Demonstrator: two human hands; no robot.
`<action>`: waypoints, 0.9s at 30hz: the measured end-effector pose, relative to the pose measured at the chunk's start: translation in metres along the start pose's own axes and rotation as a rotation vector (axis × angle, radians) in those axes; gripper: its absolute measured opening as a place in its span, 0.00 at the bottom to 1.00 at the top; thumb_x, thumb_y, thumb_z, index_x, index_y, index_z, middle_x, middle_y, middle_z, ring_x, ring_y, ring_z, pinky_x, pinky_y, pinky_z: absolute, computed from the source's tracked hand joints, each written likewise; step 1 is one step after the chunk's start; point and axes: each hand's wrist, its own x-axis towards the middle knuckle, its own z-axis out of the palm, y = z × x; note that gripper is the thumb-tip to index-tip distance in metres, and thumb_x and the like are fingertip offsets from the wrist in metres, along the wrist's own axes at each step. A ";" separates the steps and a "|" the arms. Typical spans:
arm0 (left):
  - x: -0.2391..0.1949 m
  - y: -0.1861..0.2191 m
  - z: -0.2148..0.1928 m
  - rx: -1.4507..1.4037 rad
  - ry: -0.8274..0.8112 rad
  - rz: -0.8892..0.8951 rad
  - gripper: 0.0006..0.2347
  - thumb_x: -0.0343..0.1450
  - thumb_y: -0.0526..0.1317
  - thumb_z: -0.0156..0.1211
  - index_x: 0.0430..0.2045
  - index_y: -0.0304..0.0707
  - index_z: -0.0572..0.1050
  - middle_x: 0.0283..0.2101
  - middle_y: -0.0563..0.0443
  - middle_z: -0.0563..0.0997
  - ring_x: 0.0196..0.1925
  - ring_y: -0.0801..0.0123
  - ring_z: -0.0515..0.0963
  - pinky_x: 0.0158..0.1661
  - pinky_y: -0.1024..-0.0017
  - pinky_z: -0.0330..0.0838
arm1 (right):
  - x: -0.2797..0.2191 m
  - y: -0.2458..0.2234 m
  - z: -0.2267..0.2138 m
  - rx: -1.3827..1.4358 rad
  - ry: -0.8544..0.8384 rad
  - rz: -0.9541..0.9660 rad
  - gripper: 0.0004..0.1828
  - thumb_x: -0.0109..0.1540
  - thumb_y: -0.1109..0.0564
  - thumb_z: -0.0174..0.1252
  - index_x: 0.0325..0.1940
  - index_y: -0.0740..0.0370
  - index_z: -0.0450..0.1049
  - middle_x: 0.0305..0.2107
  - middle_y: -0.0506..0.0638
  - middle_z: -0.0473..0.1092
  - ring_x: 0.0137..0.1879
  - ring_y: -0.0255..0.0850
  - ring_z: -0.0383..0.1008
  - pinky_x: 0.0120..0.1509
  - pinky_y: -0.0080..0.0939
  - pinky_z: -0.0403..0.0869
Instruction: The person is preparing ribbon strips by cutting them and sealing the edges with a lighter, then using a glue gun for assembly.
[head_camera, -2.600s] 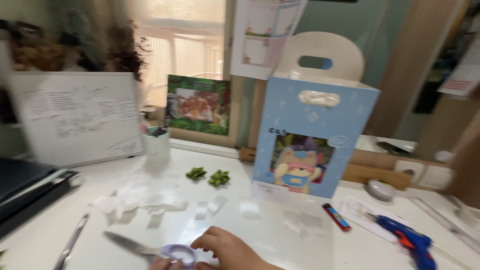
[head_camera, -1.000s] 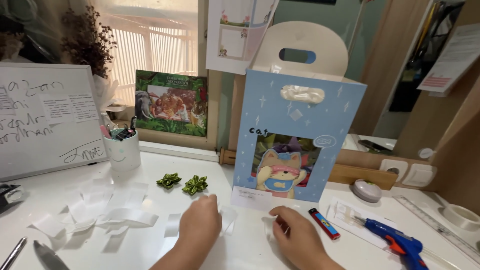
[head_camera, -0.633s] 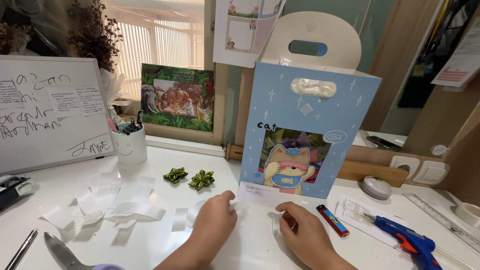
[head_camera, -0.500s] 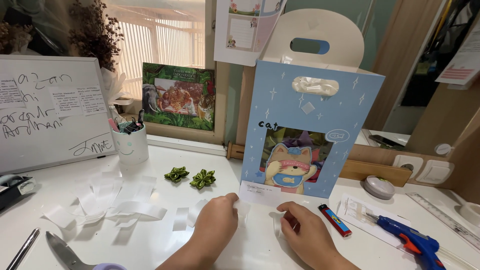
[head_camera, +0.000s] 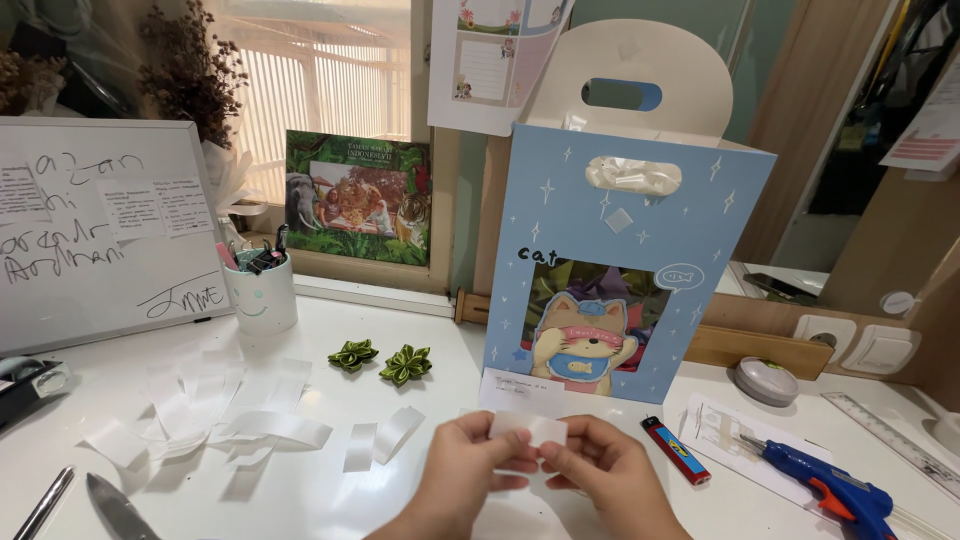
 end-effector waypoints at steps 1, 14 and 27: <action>-0.003 0.003 0.002 0.002 -0.001 -0.002 0.05 0.66 0.31 0.69 0.28 0.25 0.80 0.28 0.33 0.87 0.30 0.55 0.87 0.33 0.65 0.80 | 0.000 -0.002 0.000 0.001 0.003 0.001 0.14 0.56 0.70 0.69 0.45 0.79 0.82 0.34 0.66 0.81 0.39 0.52 0.79 0.42 0.55 0.83; -0.007 0.004 0.000 0.521 -0.119 0.040 0.09 0.71 0.45 0.64 0.29 0.41 0.84 0.26 0.51 0.81 0.23 0.70 0.76 0.29 0.77 0.73 | -0.004 0.000 -0.007 -0.193 0.020 -0.224 0.06 0.54 0.69 0.71 0.35 0.73 0.88 0.29 0.58 0.83 0.31 0.46 0.79 0.37 0.45 0.81; -0.009 0.013 -0.006 0.258 -0.245 -0.142 0.07 0.73 0.38 0.63 0.31 0.31 0.82 0.32 0.40 0.86 0.33 0.65 0.78 0.32 0.74 0.74 | -0.001 0.003 -0.024 -0.321 -0.109 -0.361 0.08 0.56 0.69 0.67 0.26 0.62 0.88 0.40 0.54 0.81 0.44 0.40 0.80 0.38 0.39 0.72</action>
